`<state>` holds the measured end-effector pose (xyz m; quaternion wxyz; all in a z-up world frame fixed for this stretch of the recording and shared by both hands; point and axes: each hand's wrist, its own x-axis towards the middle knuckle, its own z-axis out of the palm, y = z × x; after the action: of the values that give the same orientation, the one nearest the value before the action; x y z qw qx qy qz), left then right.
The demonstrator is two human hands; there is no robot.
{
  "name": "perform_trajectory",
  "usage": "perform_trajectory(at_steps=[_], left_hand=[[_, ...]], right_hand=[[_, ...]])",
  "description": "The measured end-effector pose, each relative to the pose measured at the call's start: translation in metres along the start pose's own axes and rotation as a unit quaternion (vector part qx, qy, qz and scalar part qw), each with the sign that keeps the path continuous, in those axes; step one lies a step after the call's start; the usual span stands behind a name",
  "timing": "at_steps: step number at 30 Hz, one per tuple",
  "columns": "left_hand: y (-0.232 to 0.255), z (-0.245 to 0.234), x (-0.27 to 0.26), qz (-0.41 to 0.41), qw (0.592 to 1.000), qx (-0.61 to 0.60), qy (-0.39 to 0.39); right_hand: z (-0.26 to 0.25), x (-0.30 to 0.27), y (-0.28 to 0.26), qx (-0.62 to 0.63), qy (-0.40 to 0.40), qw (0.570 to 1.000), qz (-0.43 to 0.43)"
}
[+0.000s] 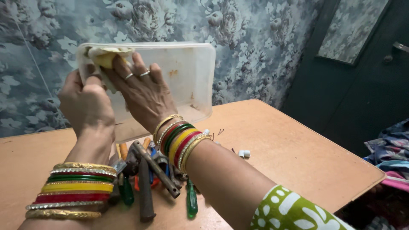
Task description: The person opens a plastic container and removes various tools and small parts, placing them on the table. They then use a cloth to wipe the inside of the container and clean several tools one by one before setting them aside.
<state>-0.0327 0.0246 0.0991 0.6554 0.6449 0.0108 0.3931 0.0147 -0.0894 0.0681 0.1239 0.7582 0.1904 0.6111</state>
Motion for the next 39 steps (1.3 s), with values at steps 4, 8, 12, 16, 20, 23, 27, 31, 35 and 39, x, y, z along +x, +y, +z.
perform_trajectory(at_steps=[4, 8, 12, 16, 20, 23, 27, 31, 35, 39], left_hand=[[-0.002, 0.000, 0.005, -0.010, 0.997, -0.053, 0.053], [-0.012, -0.010, 0.005, -0.015, 0.996, -0.070, 0.054], [-0.014, -0.006, 0.006, 0.024, 0.995, -0.070, 0.066], [-0.015, 0.002, 0.006, 0.000, 0.972, -0.216, 0.094], [-0.027, 0.003, 0.005, 0.147, 0.957, -0.250, -0.015], [-0.036, 0.008, 0.009, 0.136, 0.948, -0.286, -0.026], [-0.040, 0.016, 0.009, 0.140, 0.937, -0.321, -0.021], [-0.034, 0.018, 0.000, 0.043, 0.953, -0.300, 0.023], [-0.029, 0.020, -0.003, 0.167, 0.966, -0.194, 0.023], [-0.035, 0.018, -0.006, 0.230, 0.963, -0.139, 0.030]], right_hand=[[-0.012, 0.010, 0.008, -0.032, -0.146, 0.977, 0.150], [-0.019, 0.004, 0.043, 0.053, -0.201, 0.948, 0.240], [-0.007, -0.013, 0.043, 0.007, -0.151, 0.968, 0.201], [0.006, -0.022, 0.027, 0.040, -0.204, 0.936, 0.283], [-0.005, -0.018, 0.021, 0.098, -0.327, 0.861, 0.378], [-0.021, -0.015, 0.014, 0.183, -0.313, 0.839, 0.405], [-0.026, -0.013, 0.001, 0.270, -0.302, 0.823, 0.398], [-0.014, -0.014, -0.007, 0.332, -0.262, 0.833, 0.357], [-0.004, -0.026, -0.008, 0.464, -0.251, 0.798, 0.292], [0.000, -0.025, -0.001, 0.406, -0.297, 0.838, 0.212]])
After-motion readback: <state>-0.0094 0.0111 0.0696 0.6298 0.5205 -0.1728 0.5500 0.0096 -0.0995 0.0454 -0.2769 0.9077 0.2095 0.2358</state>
